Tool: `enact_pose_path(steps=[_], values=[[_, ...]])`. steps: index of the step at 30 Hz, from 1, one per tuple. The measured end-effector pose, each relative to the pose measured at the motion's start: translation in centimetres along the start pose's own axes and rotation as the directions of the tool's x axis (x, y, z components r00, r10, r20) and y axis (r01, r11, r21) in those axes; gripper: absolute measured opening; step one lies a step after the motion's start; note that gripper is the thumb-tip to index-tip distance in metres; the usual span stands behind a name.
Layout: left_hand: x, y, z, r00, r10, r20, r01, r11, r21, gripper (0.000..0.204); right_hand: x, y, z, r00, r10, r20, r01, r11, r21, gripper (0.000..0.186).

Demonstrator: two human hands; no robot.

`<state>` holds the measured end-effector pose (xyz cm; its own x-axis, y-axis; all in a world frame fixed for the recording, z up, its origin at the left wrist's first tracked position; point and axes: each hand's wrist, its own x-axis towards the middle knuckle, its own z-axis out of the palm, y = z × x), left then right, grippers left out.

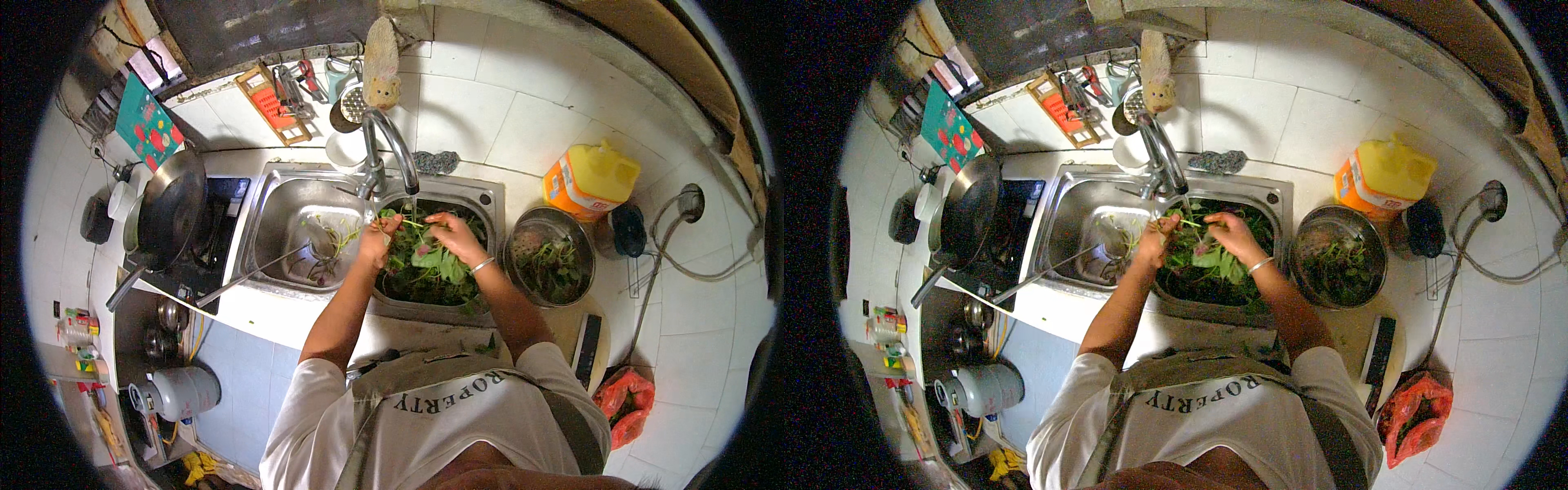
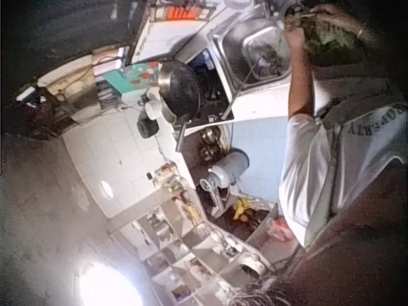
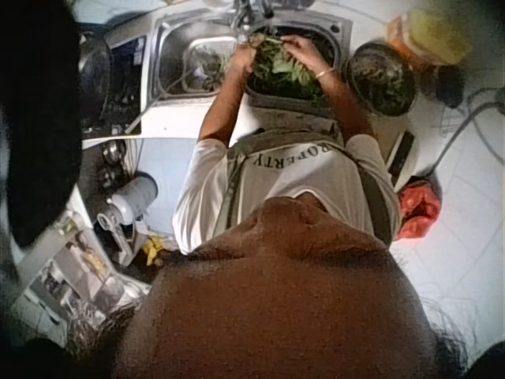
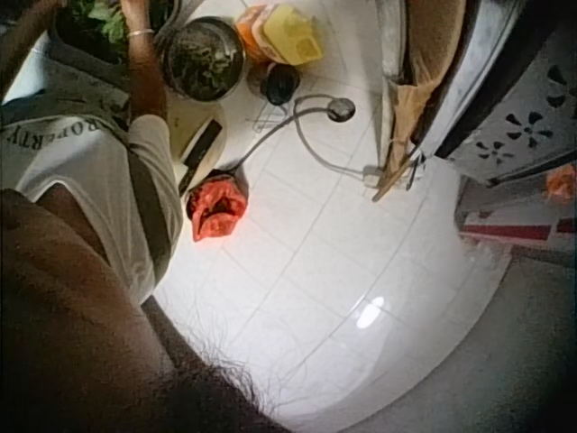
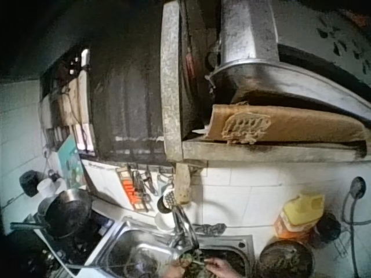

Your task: The person stands at a kitchen sink and washes leafy green vegetables under running water. They repeatedly lift, rinse, and separate the greens by hand, moving them between the sink basin and a colander placed nearby.

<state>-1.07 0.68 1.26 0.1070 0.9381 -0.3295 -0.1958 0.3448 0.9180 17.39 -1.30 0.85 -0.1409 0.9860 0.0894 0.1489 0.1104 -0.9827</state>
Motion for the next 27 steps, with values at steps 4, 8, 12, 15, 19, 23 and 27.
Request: enact_pose_path(steps=[4,8,12,15,19,23,27], values=[[-0.6,-0.3,1.0,0.996,-0.008,0.088,0.021,0.990,-0.142,0.019,-0.3,0.5,1.7,0.955,0.241,0.172,-0.290,0.880,0.376,0.018],[-0.5,-1.1,0.6,0.987,-0.029,0.155,0.048,0.991,-0.123,0.022,-0.2,0.2,2.1,0.950,0.303,0.072,-0.311,0.915,0.257,0.017],[0.0,-2.4,0.1,0.989,-0.009,0.150,0.020,0.997,-0.076,0.025,-0.5,-0.1,2.1,0.995,-0.009,-0.102,-0.038,0.895,-0.444,0.016],[-0.7,-1.5,0.3,0.992,-0.030,0.124,0.041,0.996,-0.079,0.026,-0.2,0.6,0.2,0.948,0.088,-0.306,-0.165,0.958,-0.234,0.016],[-1.0,-1.1,-0.4,0.973,0.009,0.230,-0.036,0.993,0.112,0.030,0.1,-0.3,-0.8,0.970,-0.190,-0.149,0.129,0.929,-0.346,0.011],[-1.0,-0.7,0.3,0.963,0.026,0.270,-0.131,0.916,0.378,0.036,-0.3,-2.3,1.7,0.955,-0.282,0.094,0.294,0.848,-0.440,0.010],[-0.9,-0.7,1.0,0.945,0.088,0.314,-0.231,0.862,0.451,0.034,-0.9,-0.6,1.8,0.934,-0.337,0.116,0.331,0.701,-0.632,0.011]])
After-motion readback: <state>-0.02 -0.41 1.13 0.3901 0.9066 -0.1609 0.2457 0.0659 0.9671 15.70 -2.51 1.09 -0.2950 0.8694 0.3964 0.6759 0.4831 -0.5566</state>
